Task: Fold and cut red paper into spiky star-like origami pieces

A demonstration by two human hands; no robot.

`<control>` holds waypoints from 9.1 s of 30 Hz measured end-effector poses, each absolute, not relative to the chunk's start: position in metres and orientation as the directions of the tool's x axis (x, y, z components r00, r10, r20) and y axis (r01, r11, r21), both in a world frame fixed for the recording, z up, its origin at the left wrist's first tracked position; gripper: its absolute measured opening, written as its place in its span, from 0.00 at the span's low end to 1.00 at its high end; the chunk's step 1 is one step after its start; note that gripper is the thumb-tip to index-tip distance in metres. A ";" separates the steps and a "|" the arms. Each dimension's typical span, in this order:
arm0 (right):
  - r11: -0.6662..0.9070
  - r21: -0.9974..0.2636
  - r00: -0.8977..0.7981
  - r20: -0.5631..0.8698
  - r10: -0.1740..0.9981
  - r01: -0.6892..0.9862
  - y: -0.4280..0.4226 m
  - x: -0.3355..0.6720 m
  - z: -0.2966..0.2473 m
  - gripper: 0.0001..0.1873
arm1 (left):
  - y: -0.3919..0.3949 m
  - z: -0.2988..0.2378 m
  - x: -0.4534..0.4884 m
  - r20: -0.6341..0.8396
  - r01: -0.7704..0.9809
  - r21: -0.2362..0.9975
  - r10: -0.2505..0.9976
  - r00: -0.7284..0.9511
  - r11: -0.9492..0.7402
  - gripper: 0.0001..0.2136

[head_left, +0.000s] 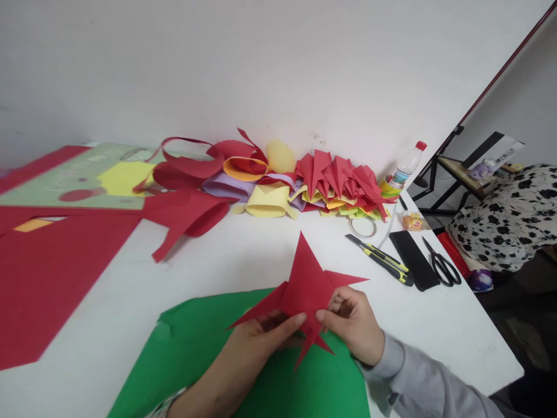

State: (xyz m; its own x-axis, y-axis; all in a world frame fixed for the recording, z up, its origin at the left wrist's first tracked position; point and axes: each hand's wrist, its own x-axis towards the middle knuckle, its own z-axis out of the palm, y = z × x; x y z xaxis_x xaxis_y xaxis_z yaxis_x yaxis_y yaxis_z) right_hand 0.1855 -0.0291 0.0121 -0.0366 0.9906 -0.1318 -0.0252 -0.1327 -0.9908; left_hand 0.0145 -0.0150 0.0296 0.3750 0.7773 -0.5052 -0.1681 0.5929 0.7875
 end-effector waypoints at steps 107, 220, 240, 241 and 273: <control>0.740 0.032 -0.579 0.646 0.498 0.672 -0.031 0.206 0.023 0.11 | -0.003 0.032 0.015 -0.504 -0.424 0.804 0.856 -0.111 0.418 0.09; -0.274 -0.757 -0.042 -0.368 0.929 0.593 0.008 0.207 0.026 0.13 | -0.047 -0.021 0.027 0.551 0.644 0.102 0.582 0.598 -0.758 0.17; 0.376 -0.652 -0.523 -0.038 0.851 0.659 0.011 0.217 0.040 0.06 | -0.032 -0.011 0.012 0.486 0.553 0.275 0.610 0.625 -0.786 0.15; 0.423 -0.629 -0.538 0.009 0.843 0.652 0.011 0.217 0.039 0.06 | -0.028 -0.008 0.010 0.484 0.535 0.339 0.631 0.606 -0.774 0.15; 0.714 -0.545 -0.752 0.212 0.624 0.439 0.012 0.235 0.036 0.14 | 0.005 0.003 0.000 0.358 0.477 0.033 0.456 0.815 -0.878 0.12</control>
